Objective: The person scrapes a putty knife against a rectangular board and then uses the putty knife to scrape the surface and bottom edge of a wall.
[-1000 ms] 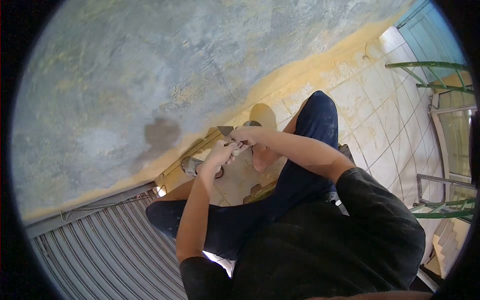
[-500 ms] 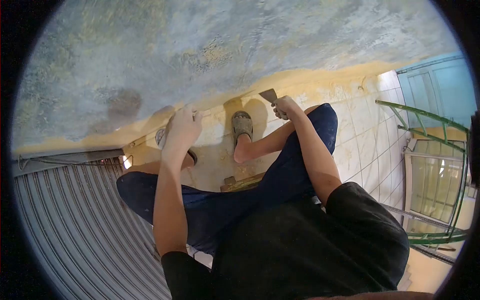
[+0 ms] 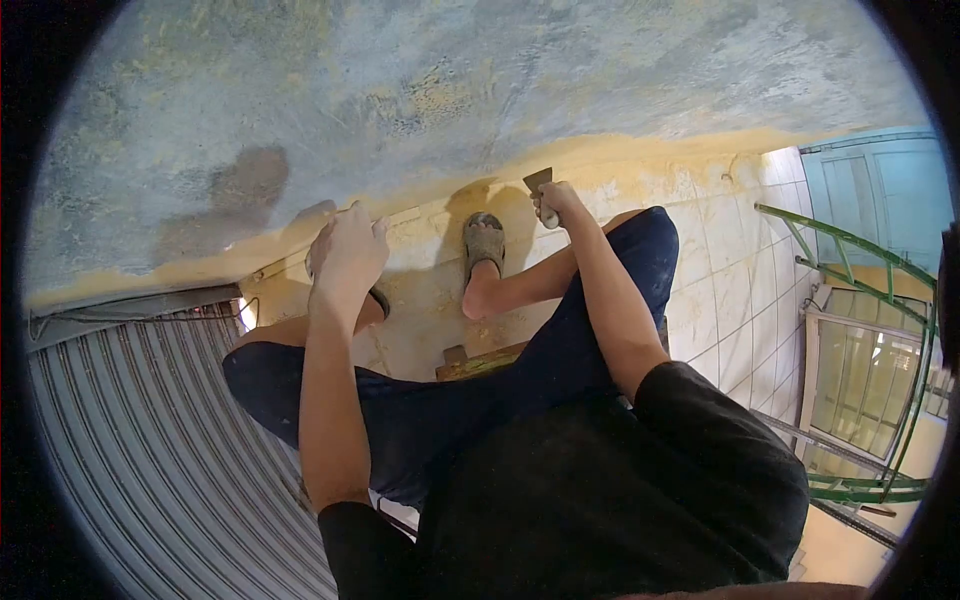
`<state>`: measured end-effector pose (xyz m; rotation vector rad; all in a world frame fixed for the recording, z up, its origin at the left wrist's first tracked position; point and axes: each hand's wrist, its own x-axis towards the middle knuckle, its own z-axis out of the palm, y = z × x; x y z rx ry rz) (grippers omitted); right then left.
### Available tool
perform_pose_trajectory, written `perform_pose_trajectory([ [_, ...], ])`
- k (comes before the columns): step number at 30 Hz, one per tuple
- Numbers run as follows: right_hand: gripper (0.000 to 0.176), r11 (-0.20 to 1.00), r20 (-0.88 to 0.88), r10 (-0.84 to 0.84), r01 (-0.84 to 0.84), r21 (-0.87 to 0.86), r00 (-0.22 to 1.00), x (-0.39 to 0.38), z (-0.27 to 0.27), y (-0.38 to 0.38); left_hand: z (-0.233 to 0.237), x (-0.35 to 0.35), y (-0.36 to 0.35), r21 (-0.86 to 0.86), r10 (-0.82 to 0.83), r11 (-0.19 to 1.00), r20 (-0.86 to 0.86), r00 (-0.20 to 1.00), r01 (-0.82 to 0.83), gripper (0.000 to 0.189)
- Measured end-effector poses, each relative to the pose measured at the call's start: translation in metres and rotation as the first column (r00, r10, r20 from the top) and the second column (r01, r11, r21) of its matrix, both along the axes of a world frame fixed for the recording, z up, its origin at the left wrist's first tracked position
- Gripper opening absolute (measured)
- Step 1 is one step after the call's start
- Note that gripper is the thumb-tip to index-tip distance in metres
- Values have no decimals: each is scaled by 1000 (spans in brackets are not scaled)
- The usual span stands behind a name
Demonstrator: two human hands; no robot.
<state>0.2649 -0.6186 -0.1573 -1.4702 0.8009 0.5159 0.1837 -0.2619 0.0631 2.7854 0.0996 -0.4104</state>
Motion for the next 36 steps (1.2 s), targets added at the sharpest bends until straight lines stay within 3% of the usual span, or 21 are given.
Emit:
perform_pose_trajectory([
  [5,25,996,32,52,-54,65,998,10,31,-5,-7,-1,1,14,-38,999,-19,999,38,37],
  [7,23,988,14,27,-29,154,1000,20,14,-8,-5,-3,0,11,-33,999,-27,999,33,37],
  [10,21,990,36,9,-14,138,999,8,-21,-4,-5,-5,-2,6,-29,1000,-39,999,29,36],
  [11,19,987,-36,22,-16,159,999,6,-24,-4,-4,-5,-1,11,-25,1000,-43,999,25,36],
  [15,15,992,0,-109,108,72,994,1,14,7,-3,-5,1,11,-26,1000,-40,999,26,35],
  [19,15,994,109,-73,64,84,991,-12,46,13,3,-7,0,41,-42,998,-57,998,44,36],
  [24,14,941,-70,-171,184,285,983,-25,59,26,-10,-3,37,-21,-62,998,-32,998,62,40],
  [25,14,943,-70,-154,168,287,986,-25,62,27,-11,-1,54,-57,-44,997,47,998,46,38],
  [26,16,959,-186,159,-107,264,970,-25,66,26,-14,0,68,-91,-21,995,125,992,33,37],
  [27,20,886,-299,448,-376,271,842,-25,70,30,-4,-1,74,-89,-2,996,124,992,13,37],
  [28,20,878,-300,466,-394,272,832,-34,75,44,16,0,79,-33,104,994,106,989,-101,36],
  [29,23,885,-148,447,-411,221,882,-50,78,61,26,-1,85,23,211,976,94,973,-214,35],
  [30,26,891,10,424,-419,171,906,-59,81,74,23,-2,97,20,234,971,94,968,-237,35],
  [31,34,831,61,543,-546,108,838,-61,76,83,18,-3,112,36,234,970,120,965,-239,37],
  [33,38,796,65,601,-604,34,796,-65,85,106,13,-5,130,46,255,964,148,956,-264,39],
  [36,45,682,91,731,-723,-106,676,-74,112,135,25,-16,137,-12,311,951,18,950,-310,39],
])
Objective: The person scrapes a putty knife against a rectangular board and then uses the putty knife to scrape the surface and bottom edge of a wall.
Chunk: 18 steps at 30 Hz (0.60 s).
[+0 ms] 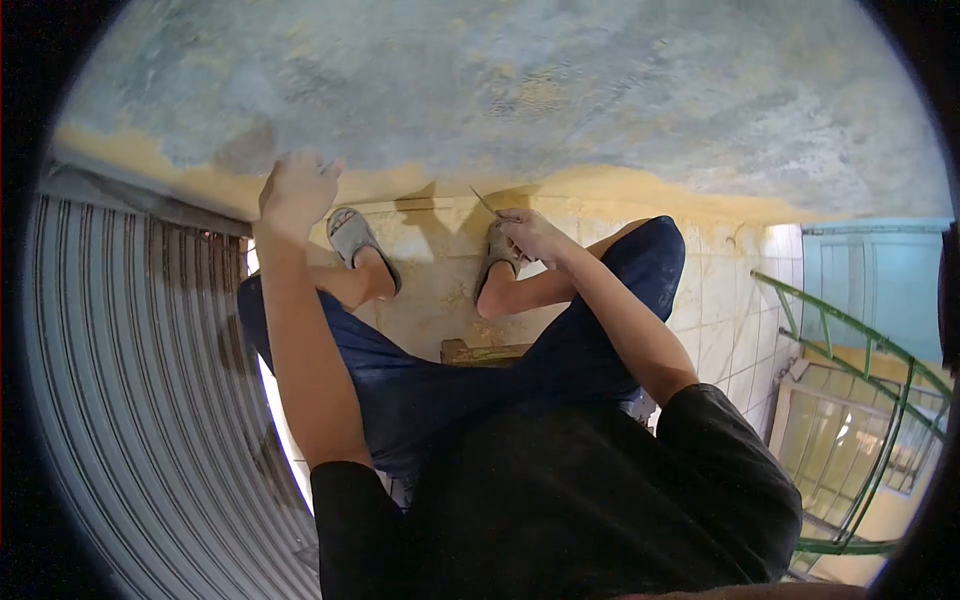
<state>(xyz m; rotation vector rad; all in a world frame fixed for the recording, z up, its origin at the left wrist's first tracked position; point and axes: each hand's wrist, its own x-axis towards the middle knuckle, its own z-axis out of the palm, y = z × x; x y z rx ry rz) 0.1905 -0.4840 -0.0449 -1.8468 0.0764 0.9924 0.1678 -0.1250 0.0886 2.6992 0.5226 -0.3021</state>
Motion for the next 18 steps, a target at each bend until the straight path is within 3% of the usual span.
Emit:
perform_pose_trajectory([
  [2,48,992,65,125,-122,-41,990,-3,17,15,4,-11,2,-28,34,999,161,986,-30,39],
  [4,46,952,171,251,-211,-222,953,-7,46,34,7,-16,6,-54,100,994,201,974,-91,40],
  [8,42,927,244,332,-268,-263,911,-1,51,58,7,-22,16,-95,162,985,235,958,-144,41],
  [11,40,934,391,293,-173,-314,873,4,36,80,7,-26,22,-179,182,971,116,976,-160,43],
  [13,38,964,522,220,-102,-245,824,12,7,87,3,-33,27,-157,194,972,111,975,-175,43],
  [18,35,951,533,212,-49,-304,819,14,-17,105,-6,-52,40,-88,206,976,79,975,-199,42],
])
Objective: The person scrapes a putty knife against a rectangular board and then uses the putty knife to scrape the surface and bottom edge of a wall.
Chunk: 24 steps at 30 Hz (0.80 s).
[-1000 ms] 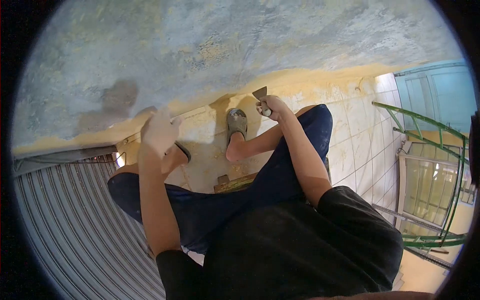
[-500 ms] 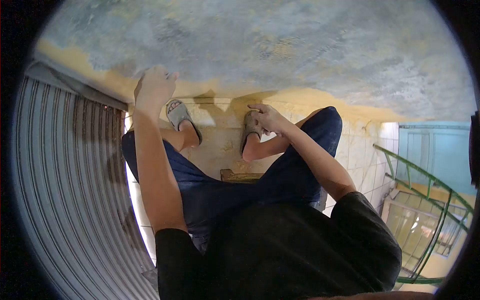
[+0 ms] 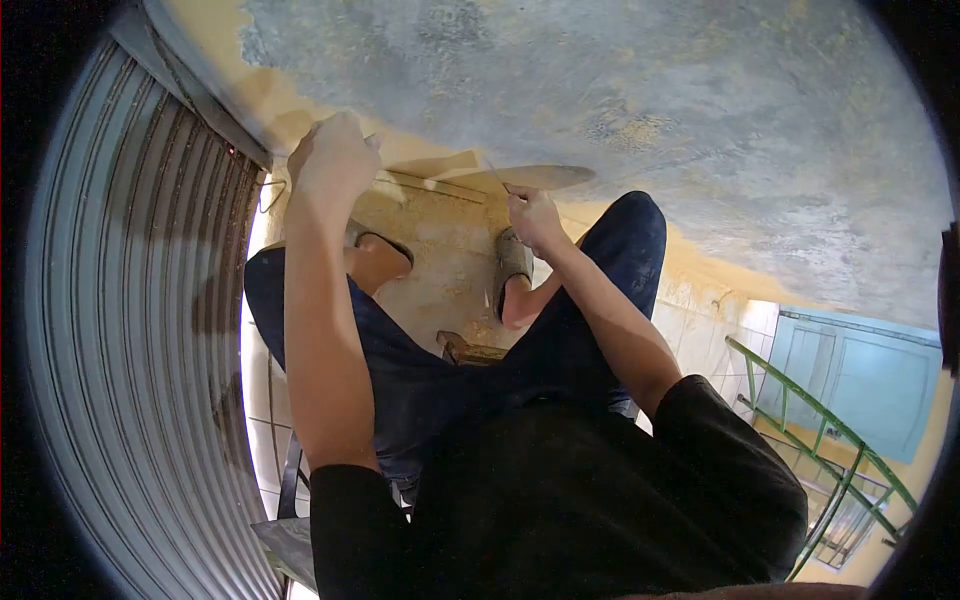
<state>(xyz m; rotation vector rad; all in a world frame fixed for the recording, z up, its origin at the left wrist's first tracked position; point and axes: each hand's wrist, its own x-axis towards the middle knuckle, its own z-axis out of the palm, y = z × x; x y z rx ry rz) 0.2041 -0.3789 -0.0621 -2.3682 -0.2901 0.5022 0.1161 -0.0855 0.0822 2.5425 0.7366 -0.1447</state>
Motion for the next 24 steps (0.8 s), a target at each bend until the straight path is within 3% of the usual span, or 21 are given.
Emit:
perform_pose_trajectory([
  [5,30,997,53,-69,71,-30,996,-12,1,7,40,-16,-12,-4,-1,1000,-5,1000,1,40],
  [9,27,991,-16,-123,123,49,992,-15,17,20,20,-20,-3,-28,10,1000,98,995,-7,37],
  [11,27,984,-10,-157,158,86,987,-10,12,22,2,-32,9,121,-6,993,175,985,-15,34],
  [13,27,999,54,-16,18,-44,998,12,-13,24,0,-38,15,96,-5,995,166,986,-11,37],
  [16,27,990,141,50,-30,-137,989,7,-29,23,-5,-46,18,60,14,998,145,989,-22,40],
  [20,36,997,263,74,-62,-52,962,-16,3,17,-12,-55,24,35,59,997,231,971,-68,33],
  [22,36,997,174,43,-30,-75,984,-9,2,20,-13,-57,29,50,48,997,258,965,-63,33],
  [24,37,991,206,49,-22,-131,977,-7,-26,21,-14,-58,29,65,34,996,285,958,-55,33],
])
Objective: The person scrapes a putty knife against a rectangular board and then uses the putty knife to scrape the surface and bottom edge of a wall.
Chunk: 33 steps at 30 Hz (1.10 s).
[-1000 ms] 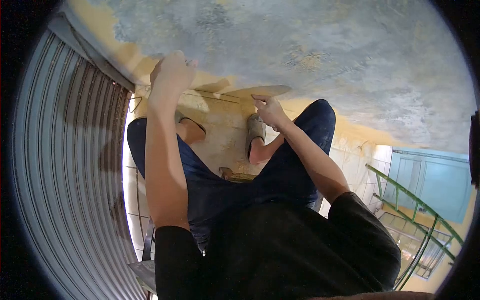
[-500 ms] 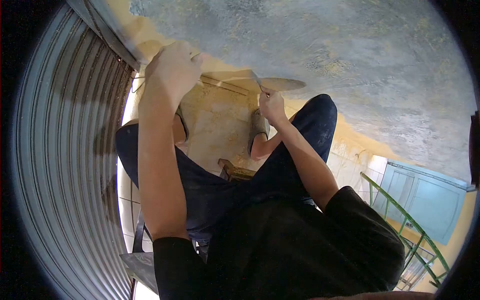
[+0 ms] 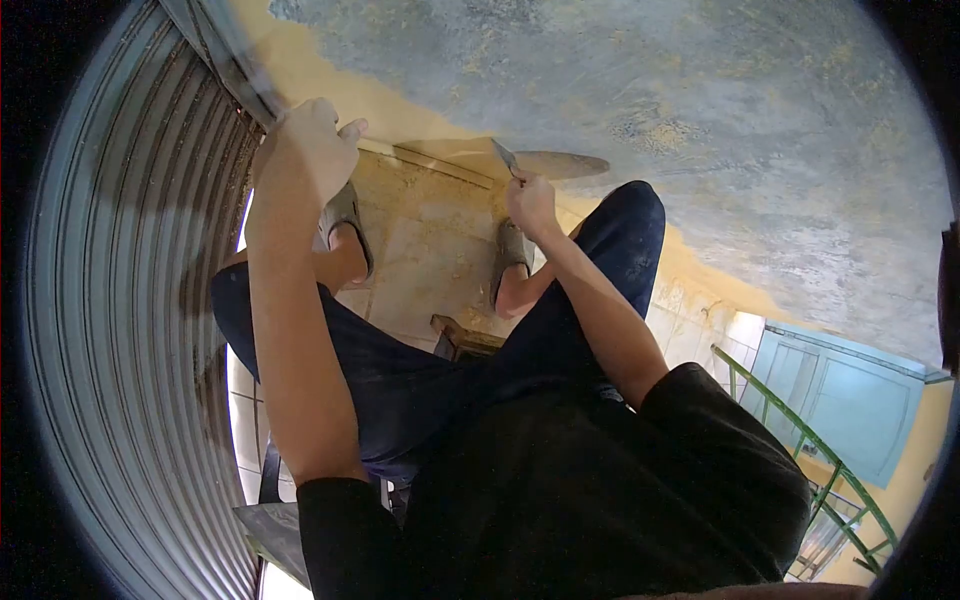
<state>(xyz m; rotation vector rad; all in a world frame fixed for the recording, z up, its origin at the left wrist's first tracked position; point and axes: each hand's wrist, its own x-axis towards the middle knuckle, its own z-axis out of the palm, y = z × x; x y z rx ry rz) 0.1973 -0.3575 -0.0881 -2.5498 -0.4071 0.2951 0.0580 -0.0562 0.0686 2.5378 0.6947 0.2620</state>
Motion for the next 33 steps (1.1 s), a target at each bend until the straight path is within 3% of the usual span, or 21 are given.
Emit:
perform_pose_trajectory([
  [2,37,999,46,2,0,-49,999,-4,-3,0,3,0,0,15,11,1000,-3,1000,-11,34],
  [5,38,996,101,51,-59,71,994,-11,20,10,14,1,-7,-79,59,994,-128,990,-70,35],
  [6,38,997,39,17,-20,72,999,-10,21,10,11,0,-6,-79,64,994,-130,989,-75,35],
  [8,38,997,-23,-30,31,70,999,-11,18,11,4,1,-3,3,26,1000,-81,996,-25,36],
  [12,37,998,89,10,-16,63,996,-17,13,6,5,1,-6,76,20,997,11,1000,-21,36],
  [14,35,995,117,21,-33,97,993,-11,22,11,21,5,-8,-19,3,1000,-353,936,-10,43],
  [16,31,1000,-24,20,-20,-1,1000,-1,23,8,20,5,-7,-26,-12,1000,-352,936,3,43],
  [19,29,1000,-110,-18,20,19,994,5,8,23,12,6,-8,-20,-35,999,-300,953,30,43],
  [20,29,1000,-109,-16,19,22,994,1,8,21,11,5,-6,-2,-26,1000,-242,970,26,43],
  [22,31,996,100,82,-86,35,992,-13,17,19,17,3,-9,-14,-7,1000,-276,961,4,43],
  [26,34,997,-20,-12,14,72,1000,-18,27,19,13,4,-7,19,-2,1000,-290,957,8,43],
  [28,37,998,169,23,-33,54,985,-21,8,22,14,4,-5,3,-19,1000,-276,961,20,43],
  [31,35,998,38,61,-62,1,997,-12,14,13,28,6,-12,-28,-32,999,-289,957,25,43],
  [33,33,997,41,63,-65,44,997,-7,30,6,36,7,-16,-42,-32,999,-324,946,20,43],
])
